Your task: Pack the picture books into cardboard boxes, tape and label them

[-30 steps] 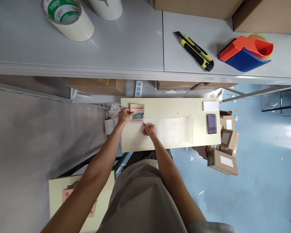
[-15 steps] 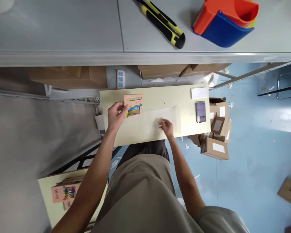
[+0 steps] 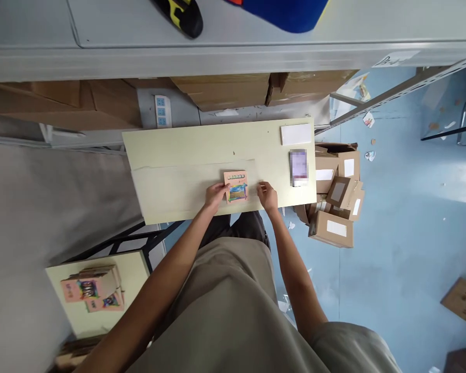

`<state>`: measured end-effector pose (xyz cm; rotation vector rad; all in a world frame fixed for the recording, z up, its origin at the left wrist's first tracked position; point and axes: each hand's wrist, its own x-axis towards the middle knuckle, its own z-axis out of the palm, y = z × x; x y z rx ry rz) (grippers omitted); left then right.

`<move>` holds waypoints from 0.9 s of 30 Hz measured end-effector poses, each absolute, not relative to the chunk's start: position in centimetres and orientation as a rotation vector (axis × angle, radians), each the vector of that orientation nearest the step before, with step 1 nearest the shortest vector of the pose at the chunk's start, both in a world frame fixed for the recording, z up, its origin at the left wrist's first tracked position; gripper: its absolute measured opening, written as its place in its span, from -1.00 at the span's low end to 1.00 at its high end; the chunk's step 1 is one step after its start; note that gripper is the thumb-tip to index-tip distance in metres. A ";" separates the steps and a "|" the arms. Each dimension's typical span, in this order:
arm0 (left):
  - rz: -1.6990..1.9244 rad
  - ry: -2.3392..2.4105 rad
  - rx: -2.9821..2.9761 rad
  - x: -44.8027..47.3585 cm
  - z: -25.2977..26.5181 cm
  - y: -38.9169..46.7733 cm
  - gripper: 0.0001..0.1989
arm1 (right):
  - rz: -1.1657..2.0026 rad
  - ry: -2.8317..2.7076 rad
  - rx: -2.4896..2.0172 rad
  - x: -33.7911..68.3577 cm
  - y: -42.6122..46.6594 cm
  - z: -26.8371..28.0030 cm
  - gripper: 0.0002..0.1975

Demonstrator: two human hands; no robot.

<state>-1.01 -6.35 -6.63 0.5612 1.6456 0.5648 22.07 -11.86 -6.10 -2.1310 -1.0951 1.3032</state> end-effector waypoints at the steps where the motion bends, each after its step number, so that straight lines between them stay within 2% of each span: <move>1: 0.568 1.680 0.579 -0.9 -6.7 -6.4 -0.70 | 1.279 -1.135 -2.152 22.3 -11.9 -6.0 -0.70; 7: 0.602 1.803 0.612 -0.6 -7.3 -6.5 -0.73 | 0.984 -1.219 -2.346 23.6 -12.3 -5.9 -0.67; 14: 0.666 1.794 0.614 -1.0 -8.1 -6.4 -0.66 | 1.205 -1.448 -2.200 23.9 -12.7 -6.2 -0.80; 21: 0.685 1.874 0.714 -0.9 -8.7 -6.9 -0.79 | 1.219 -1.590 -2.050 22.4 -12.1 -4.1 -0.82; 27: 0.751 1.941 0.892 -1.3 -8.9 -7.4 -0.77 | 1.215 -1.788 -1.837 18.6 -10.3 -3.1 -0.83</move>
